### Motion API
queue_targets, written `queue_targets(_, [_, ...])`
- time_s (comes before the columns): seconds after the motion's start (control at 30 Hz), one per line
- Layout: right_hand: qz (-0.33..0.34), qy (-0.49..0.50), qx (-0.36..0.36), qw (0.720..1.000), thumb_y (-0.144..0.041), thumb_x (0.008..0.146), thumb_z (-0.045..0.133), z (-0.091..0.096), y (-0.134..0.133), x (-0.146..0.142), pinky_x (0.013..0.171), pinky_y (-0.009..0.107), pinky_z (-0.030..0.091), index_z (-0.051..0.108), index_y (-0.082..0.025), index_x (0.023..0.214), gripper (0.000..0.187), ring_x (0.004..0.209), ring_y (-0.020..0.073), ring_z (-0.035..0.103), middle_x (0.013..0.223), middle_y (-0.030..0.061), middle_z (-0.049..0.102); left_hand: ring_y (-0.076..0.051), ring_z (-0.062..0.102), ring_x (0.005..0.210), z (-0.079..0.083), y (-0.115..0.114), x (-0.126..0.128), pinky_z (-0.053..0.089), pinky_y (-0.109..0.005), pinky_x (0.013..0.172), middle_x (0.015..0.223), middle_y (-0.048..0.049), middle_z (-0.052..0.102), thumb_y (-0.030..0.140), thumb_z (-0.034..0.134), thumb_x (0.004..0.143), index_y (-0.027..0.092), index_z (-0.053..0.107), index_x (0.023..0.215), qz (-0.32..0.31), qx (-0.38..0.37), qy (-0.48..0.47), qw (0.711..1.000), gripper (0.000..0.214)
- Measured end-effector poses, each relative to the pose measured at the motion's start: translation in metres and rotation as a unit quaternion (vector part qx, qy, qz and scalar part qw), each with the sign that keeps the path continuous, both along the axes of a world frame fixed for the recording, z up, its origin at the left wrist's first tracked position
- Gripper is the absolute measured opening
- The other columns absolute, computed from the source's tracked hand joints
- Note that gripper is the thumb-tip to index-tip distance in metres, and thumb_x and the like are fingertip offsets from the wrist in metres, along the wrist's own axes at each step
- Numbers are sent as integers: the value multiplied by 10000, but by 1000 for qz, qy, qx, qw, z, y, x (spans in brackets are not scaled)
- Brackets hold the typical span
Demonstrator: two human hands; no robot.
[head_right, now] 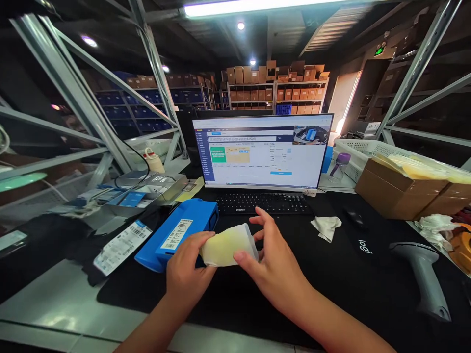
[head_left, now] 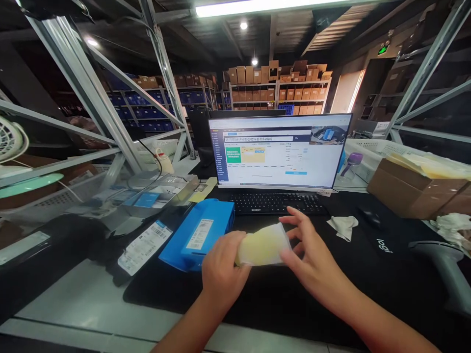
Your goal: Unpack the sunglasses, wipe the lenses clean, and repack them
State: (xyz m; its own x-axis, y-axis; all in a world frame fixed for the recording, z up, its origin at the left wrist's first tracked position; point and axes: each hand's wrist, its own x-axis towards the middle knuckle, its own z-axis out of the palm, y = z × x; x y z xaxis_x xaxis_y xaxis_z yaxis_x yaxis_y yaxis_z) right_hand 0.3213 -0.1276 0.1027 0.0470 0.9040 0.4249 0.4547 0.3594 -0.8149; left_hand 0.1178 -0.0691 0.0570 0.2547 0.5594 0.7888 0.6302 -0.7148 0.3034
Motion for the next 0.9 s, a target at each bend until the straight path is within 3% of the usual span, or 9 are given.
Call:
queue_targets(0.07, [-1,-6,-28,1000,-458,924,565,-4,7,-2,614,266,506,448,-224,1372,519,811,172,622,1107,79,649,-249,667,1005,-2,-1,2,539,-354,844,1094,-80,700,137,580,818,209,570,1168,-2,24,20,1000,357])
queue_targets(0.13, [-25,-18,-9,999,-451,971,487,-6,12,-4,548,237,435,632,-198,1026,297,670,142,574,806,16,643,-250,667,1014,-4,-3,5,536,-359,861,1104,-84,699,126,562,819,211,567,1174,-8,27,29,999,365])
queue_targets(0.23, [-98,-54,61,992,-426,994,445,-8,16,-6,492,240,317,507,-194,628,438,534,108,436,574,-26,477,-253,662,1023,-2,-7,9,536,-358,857,1104,-80,695,143,570,801,218,569,1154,-22,-1,19,1000,361])
queue_targets(0.37, [-112,29,76,990,-480,975,463,-5,16,-6,483,245,306,472,-203,617,453,521,114,407,562,-26,450,-259,639,1036,2,-11,17,535,-369,873,1141,-68,657,216,697,706,233,525,1175,-66,-122,-7,990,499])
queue_targets(0.5, [-1,254,-54,966,-601,912,514,-5,24,-4,475,251,379,547,-206,723,439,515,134,478,597,-9,543,-272,535,1231,2,-6,21,458,-437,1047,1325,-102,548,210,685,740,233,408,1334,-119,-190,-3,974,656])
queue_targets(0.57, [47,286,-116,950,-621,887,539,-6,29,4,488,260,415,592,-198,791,437,504,136,506,613,-6,584,-273,501,1273,1,1,19,421,-466,1088,1354,-110,527,140,619,757,228,389,1364,-128,-200,6,971,656])
queue_targets(0.7, [99,59,-202,973,-508,895,574,-11,30,31,554,295,505,644,-174,849,344,528,149,570,614,-6,610,-259,562,1179,1,15,11,476,-439,1016,1249,-91,589,37,524,710,220,493,1267,-138,-231,18,963,587])
queue_targets(0.8, [-21,-148,-73,986,-360,914,560,-13,19,44,889,468,542,646,-183,1139,299,980,255,669,1078,113,692,-242,592,1112,1,21,10,501,-410,968,1171,-74,614,8,486,706,218,548,1184,-148,-252,42,955,526])
queue_targets(0.9, [-21,-236,44,971,-319,929,566,-10,9,38,1132,536,364,454,-245,1424,513,1378,270,430,1487,133,457,-239,584,1103,0,20,17,488,-416,975,1148,-79,608,-4,469,722,201,541,1183,-162,-233,76,956,510])
